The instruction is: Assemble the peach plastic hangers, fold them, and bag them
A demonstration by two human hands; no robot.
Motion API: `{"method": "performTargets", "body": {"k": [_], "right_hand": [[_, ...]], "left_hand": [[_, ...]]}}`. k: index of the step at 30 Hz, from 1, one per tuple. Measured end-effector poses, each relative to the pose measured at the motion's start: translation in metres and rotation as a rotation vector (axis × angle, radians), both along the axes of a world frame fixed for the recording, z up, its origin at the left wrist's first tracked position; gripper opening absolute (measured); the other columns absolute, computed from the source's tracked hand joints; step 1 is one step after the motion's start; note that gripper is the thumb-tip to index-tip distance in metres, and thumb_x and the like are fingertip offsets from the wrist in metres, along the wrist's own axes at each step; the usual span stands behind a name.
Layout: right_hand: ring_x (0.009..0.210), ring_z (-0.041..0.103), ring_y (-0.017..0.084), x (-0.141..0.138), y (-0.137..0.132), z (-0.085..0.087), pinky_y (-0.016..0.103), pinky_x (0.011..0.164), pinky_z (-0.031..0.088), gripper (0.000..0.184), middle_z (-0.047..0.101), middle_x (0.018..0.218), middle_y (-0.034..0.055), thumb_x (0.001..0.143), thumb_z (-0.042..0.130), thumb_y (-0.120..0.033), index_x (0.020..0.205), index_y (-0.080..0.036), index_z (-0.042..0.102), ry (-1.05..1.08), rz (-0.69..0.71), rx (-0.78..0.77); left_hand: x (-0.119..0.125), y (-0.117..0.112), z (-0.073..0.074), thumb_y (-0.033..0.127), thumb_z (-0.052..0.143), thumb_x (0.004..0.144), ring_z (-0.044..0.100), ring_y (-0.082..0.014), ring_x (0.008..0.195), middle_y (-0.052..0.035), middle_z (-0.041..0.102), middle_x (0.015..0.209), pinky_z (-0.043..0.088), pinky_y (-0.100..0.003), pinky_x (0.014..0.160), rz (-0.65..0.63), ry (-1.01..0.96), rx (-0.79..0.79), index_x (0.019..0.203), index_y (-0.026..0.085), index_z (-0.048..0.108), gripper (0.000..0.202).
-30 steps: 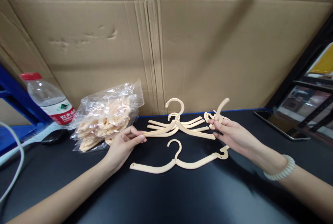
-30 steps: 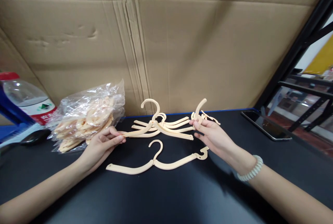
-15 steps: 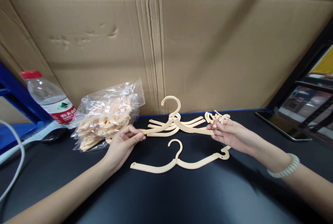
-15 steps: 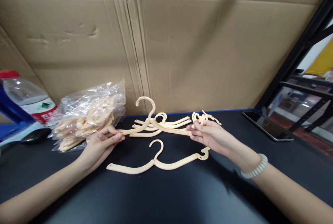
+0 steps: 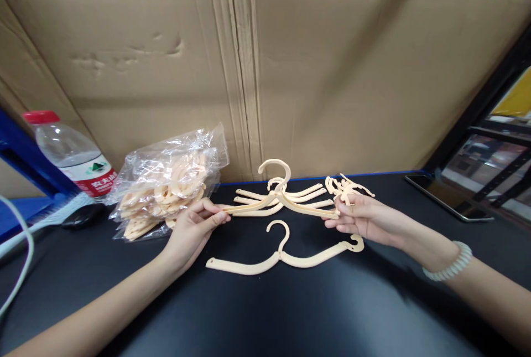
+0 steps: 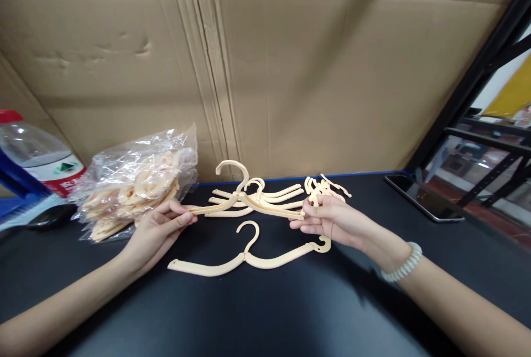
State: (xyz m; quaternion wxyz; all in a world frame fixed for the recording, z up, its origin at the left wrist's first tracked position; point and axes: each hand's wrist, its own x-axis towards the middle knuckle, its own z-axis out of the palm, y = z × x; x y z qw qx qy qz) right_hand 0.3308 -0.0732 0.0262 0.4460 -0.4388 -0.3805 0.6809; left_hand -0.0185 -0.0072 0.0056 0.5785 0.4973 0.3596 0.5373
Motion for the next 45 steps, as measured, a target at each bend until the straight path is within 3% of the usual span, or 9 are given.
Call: {"method": "performTargets", "body": {"k": [9,28,32,36,39,42,45], "right_hand": [[0.084,0.073,0.018,-0.001,-0.002,-0.003,0.021,0.073,0.058,0.033,0.070,0.085,0.0043,0.070,0.085,-0.030,0.080,-0.017,0.057,-0.057,0.008,0.098],[0.060,0.067,0.014,-0.016,-0.003,-0.010,0.027,0.062,0.056,0.043,0.064,0.068,-0.0024,0.059,0.090,-0.037,0.073,-0.018,0.054,-0.116,-0.208,0.225],[0.065,0.069,0.016,-0.016,-0.001,-0.013,0.030,0.067,0.057,0.041,0.064,0.068,-0.0028,0.059,0.091,-0.035,0.072,-0.018,0.056,-0.052,-0.256,0.260],[0.079,0.070,0.019,-0.019,-0.001,-0.012,0.032,0.073,0.056,0.031,0.070,0.085,0.0038,0.068,0.085,-0.037,0.080,-0.019,0.063,-0.017,-0.282,0.291],[0.082,0.065,0.017,-0.017,0.000,-0.008,0.028,0.067,0.055,0.026,0.068,0.102,0.0067,0.075,0.079,-0.041,0.087,-0.019,0.071,-0.044,-0.298,0.351],[0.070,0.059,0.012,-0.006,0.004,0.000,0.022,0.055,0.050,0.025,0.066,0.086,0.0031,0.073,0.080,-0.039,0.089,-0.021,0.074,-0.039,-0.382,0.411],[0.061,0.057,0.011,0.017,0.006,0.013,0.022,0.053,0.048,0.026,0.065,0.072,0.0001,0.065,0.085,-0.035,0.084,-0.022,0.074,-0.101,-0.398,0.453]], "left_hand": [[0.001,-0.001,0.001,0.022,0.093,0.053,0.067,-0.0094,0.065,-0.0018,0.075,0.072,0.053,-0.015,0.065,0.004,-0.014,0.008,0.062,0.016,0.062,0.033],[0.003,-0.002,0.003,0.022,0.093,0.049,0.066,-0.0106,0.061,-0.0018,0.073,0.065,0.052,-0.017,0.062,0.042,0.034,0.016,0.060,0.015,0.062,0.033],[0.004,-0.004,0.005,0.025,0.094,0.048,0.066,-0.0102,0.060,-0.0025,0.073,0.065,0.052,-0.015,0.061,0.054,0.046,0.003,0.059,0.014,0.064,0.034],[0.004,-0.006,0.006,0.029,0.093,0.049,0.066,-0.0101,0.061,-0.0023,0.073,0.063,0.054,-0.014,0.062,0.082,0.044,-0.027,0.061,0.014,0.067,0.032],[0.004,-0.008,0.007,0.032,0.093,0.051,0.068,-0.0101,0.064,-0.0020,0.073,0.065,0.055,-0.014,0.064,0.112,0.040,-0.057,0.065,0.015,0.070,0.031],[0.005,-0.011,0.012,0.034,0.093,0.050,0.068,-0.0093,0.065,-0.0011,0.073,0.066,0.055,-0.013,0.066,0.134,0.050,-0.072,0.067,0.015,0.071,0.034],[0.005,-0.014,0.023,0.034,0.093,0.049,0.069,-0.0107,0.064,-0.0030,0.074,0.067,0.056,-0.014,0.065,0.121,0.095,-0.074,0.067,0.015,0.070,0.035]]}}
